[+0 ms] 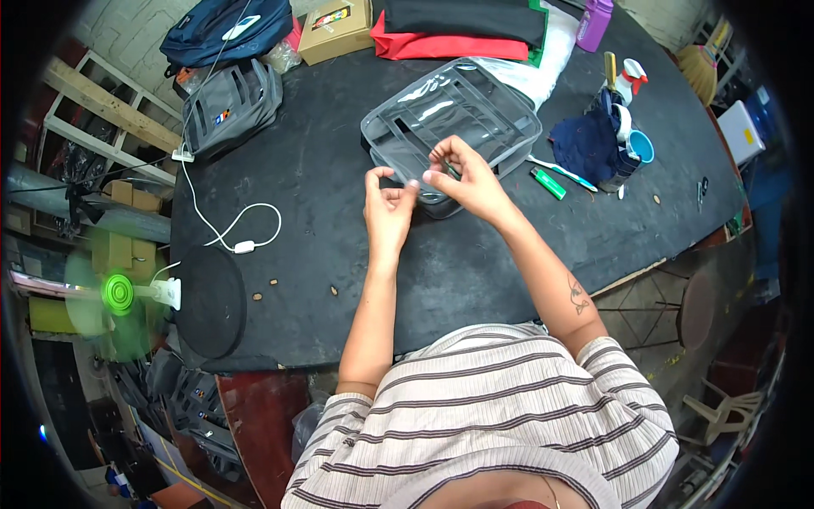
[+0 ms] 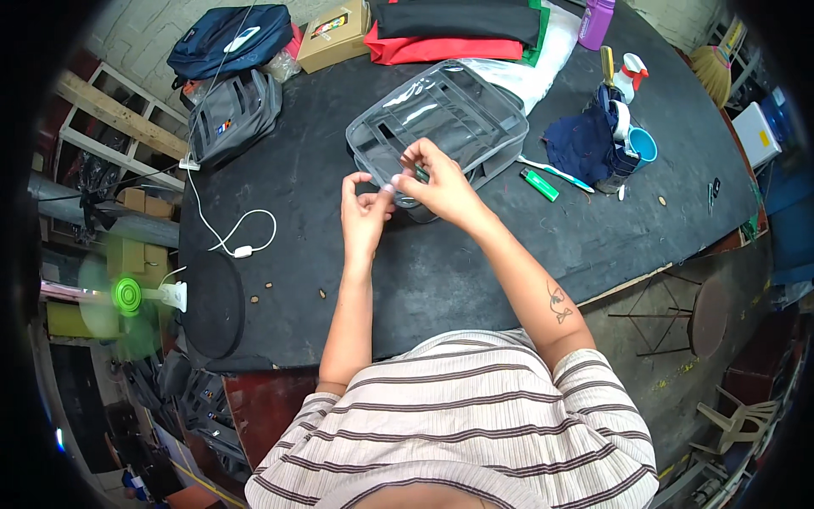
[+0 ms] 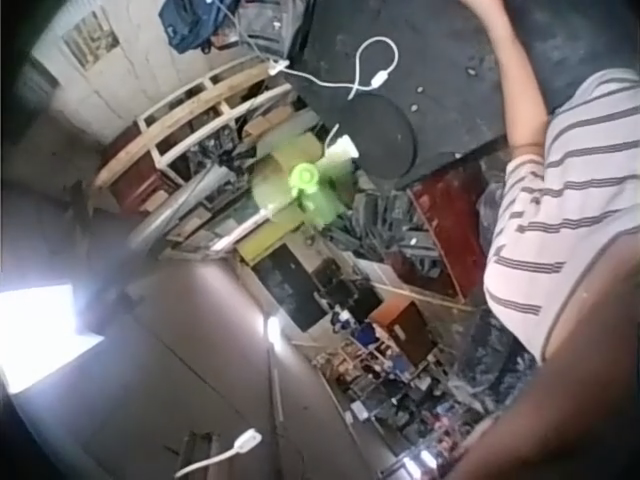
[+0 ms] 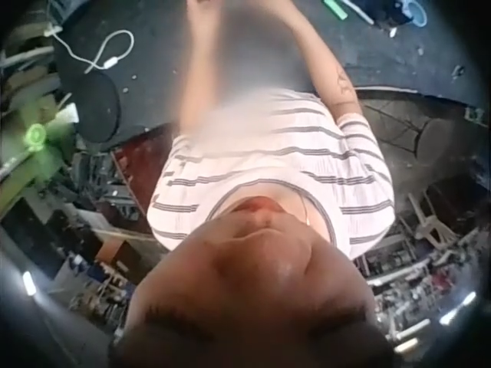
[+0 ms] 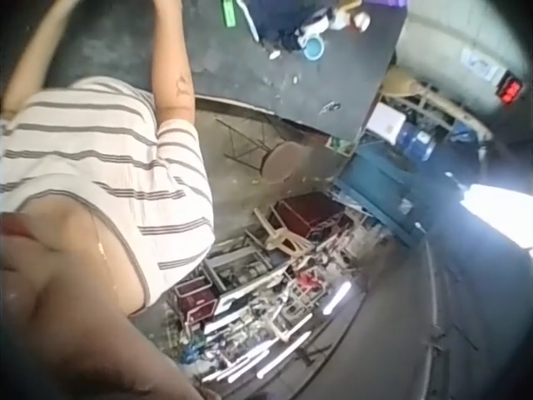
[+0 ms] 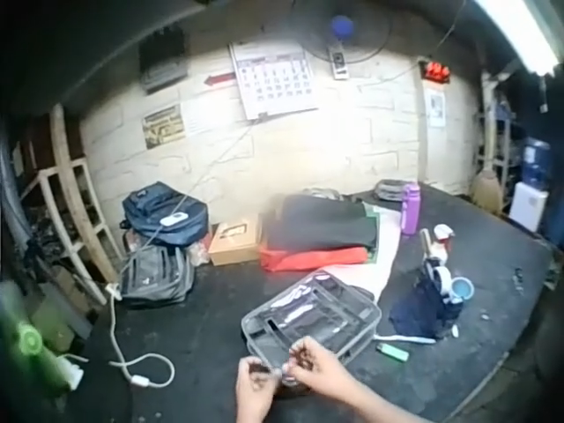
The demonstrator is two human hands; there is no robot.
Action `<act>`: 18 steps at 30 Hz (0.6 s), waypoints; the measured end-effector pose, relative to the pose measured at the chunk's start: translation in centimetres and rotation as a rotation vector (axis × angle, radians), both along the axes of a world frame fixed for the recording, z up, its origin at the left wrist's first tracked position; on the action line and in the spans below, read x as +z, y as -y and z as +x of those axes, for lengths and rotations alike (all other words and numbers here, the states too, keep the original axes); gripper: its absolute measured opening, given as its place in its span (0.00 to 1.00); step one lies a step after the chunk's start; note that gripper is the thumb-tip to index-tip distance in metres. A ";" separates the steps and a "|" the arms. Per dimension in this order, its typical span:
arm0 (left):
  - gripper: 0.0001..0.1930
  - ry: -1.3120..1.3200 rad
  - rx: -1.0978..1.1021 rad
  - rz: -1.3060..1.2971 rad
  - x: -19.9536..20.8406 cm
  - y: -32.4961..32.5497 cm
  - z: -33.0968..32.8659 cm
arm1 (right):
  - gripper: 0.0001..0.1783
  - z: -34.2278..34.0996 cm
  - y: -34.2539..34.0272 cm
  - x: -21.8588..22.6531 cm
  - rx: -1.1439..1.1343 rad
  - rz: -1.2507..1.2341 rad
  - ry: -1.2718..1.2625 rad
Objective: Inspect manufactured bags and pouches for quality control, using snips to trim loose threads and tweezers to remove debris.
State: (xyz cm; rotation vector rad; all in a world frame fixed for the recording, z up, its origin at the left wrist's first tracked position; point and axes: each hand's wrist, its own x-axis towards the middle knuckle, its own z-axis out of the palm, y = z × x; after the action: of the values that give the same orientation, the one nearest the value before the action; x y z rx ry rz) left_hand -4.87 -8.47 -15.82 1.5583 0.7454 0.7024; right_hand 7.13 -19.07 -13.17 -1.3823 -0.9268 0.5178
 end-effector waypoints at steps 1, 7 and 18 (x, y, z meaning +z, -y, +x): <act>0.18 -0.026 -0.021 0.051 -0.4 -0.3 -0.1 | 0.19 -0.3 -0.4 0.1 0.001 -0.015 -0.056; 0.24 0.349 -0.091 -0.375 0.4 0.0 0.0 | 0.11 -1.2 1.2 -0.3 -0.140 -0.269 0.013; 0.17 0.304 -0.107 -0.177 2.3 1.4 0.3 | 0.09 -3.1 1.0 -0.5 -0.333 0.069 0.569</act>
State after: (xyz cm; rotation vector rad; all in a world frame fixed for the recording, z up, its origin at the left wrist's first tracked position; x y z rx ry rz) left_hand -4.60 -9.89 -13.52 1.2844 0.4801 0.7525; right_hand 4.07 -20.06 -13.69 -1.6124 -1.1188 -0.1736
